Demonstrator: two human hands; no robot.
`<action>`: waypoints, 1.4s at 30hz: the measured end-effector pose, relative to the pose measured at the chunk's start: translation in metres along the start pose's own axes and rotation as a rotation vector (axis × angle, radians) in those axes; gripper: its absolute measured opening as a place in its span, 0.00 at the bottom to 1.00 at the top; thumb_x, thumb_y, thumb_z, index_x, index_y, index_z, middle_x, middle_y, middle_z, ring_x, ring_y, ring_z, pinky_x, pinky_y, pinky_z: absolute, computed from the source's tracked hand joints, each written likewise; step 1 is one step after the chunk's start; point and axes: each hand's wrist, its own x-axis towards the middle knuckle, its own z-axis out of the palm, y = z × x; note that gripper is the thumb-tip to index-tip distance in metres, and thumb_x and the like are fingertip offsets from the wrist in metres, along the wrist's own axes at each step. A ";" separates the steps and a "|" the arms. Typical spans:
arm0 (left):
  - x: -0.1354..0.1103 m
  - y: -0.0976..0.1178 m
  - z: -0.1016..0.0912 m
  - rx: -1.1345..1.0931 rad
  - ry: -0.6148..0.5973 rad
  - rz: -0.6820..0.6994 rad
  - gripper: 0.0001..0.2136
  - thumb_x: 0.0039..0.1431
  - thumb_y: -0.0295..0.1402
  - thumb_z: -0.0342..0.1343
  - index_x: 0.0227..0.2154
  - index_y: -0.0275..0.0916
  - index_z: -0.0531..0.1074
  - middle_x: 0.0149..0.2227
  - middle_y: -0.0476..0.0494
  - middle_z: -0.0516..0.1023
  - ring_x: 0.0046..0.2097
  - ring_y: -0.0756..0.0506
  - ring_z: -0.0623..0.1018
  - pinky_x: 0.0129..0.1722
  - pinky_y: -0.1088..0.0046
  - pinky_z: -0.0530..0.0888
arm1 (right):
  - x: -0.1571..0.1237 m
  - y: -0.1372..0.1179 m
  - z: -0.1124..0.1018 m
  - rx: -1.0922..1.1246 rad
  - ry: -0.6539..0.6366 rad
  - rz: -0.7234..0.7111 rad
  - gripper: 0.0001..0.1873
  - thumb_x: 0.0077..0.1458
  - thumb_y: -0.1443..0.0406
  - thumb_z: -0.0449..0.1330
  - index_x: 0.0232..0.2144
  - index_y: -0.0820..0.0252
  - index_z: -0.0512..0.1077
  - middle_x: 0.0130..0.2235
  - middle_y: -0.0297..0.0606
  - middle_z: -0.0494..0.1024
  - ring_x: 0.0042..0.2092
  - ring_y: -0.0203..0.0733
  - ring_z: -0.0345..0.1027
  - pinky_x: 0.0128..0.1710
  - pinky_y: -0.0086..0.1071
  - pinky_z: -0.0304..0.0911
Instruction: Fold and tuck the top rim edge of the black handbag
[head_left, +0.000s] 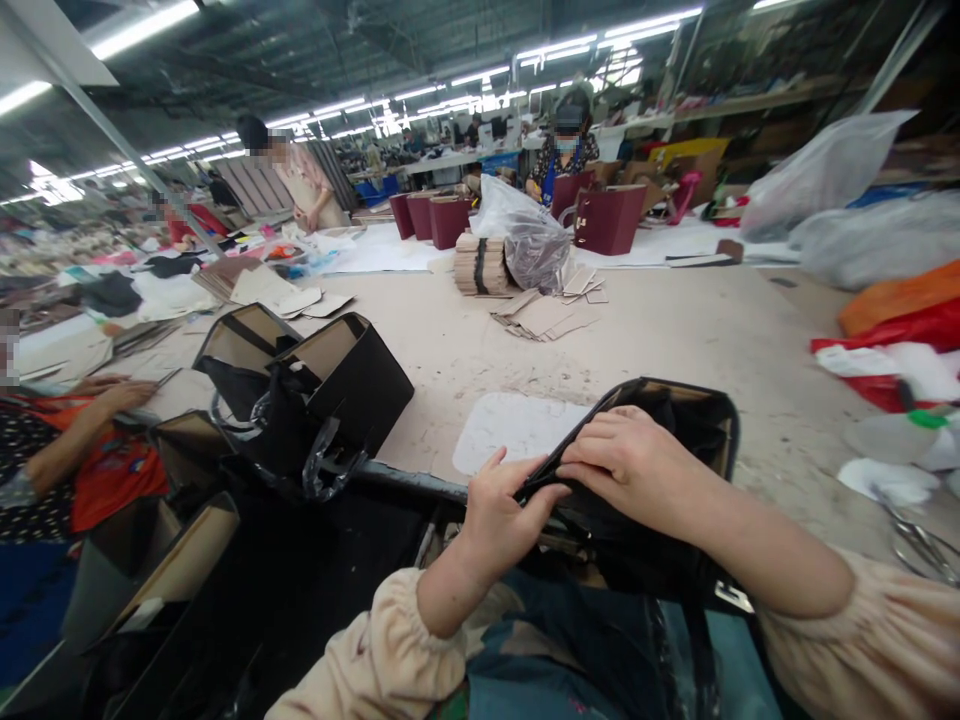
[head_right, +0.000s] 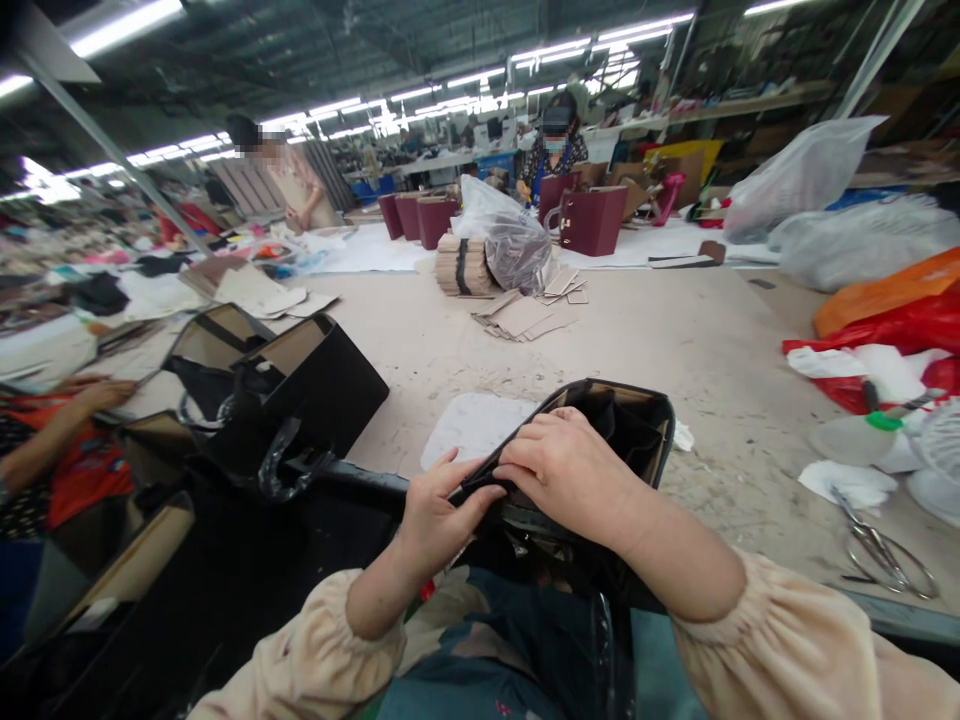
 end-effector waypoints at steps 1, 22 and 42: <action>0.000 -0.001 -0.001 -0.001 -0.002 -0.002 0.11 0.56 0.34 0.59 0.42 0.41 0.76 0.41 0.47 0.82 0.42 0.45 0.81 0.60 0.54 0.65 | 0.001 -0.001 0.001 -0.010 0.006 0.012 0.08 0.59 0.64 0.57 0.31 0.54 0.76 0.34 0.30 0.79 0.39 0.38 0.69 0.43 0.37 0.51; 0.003 -0.004 0.003 0.075 0.084 0.029 0.09 0.58 0.31 0.56 0.39 0.42 0.79 0.34 0.49 0.83 0.37 0.47 0.81 0.55 0.66 0.71 | 0.006 -0.006 0.006 -0.151 0.023 0.140 0.13 0.59 0.61 0.56 0.26 0.58 0.75 0.31 0.36 0.79 0.38 0.42 0.70 0.47 0.38 0.53; 0.009 -0.003 0.007 0.131 0.121 0.109 0.07 0.58 0.30 0.54 0.31 0.38 0.78 0.28 0.48 0.81 0.30 0.50 0.79 0.52 0.67 0.73 | -0.006 0.002 -0.005 -0.116 0.158 0.036 0.12 0.60 0.65 0.54 0.42 0.59 0.74 0.40 0.41 0.76 0.42 0.43 0.66 0.46 0.38 0.59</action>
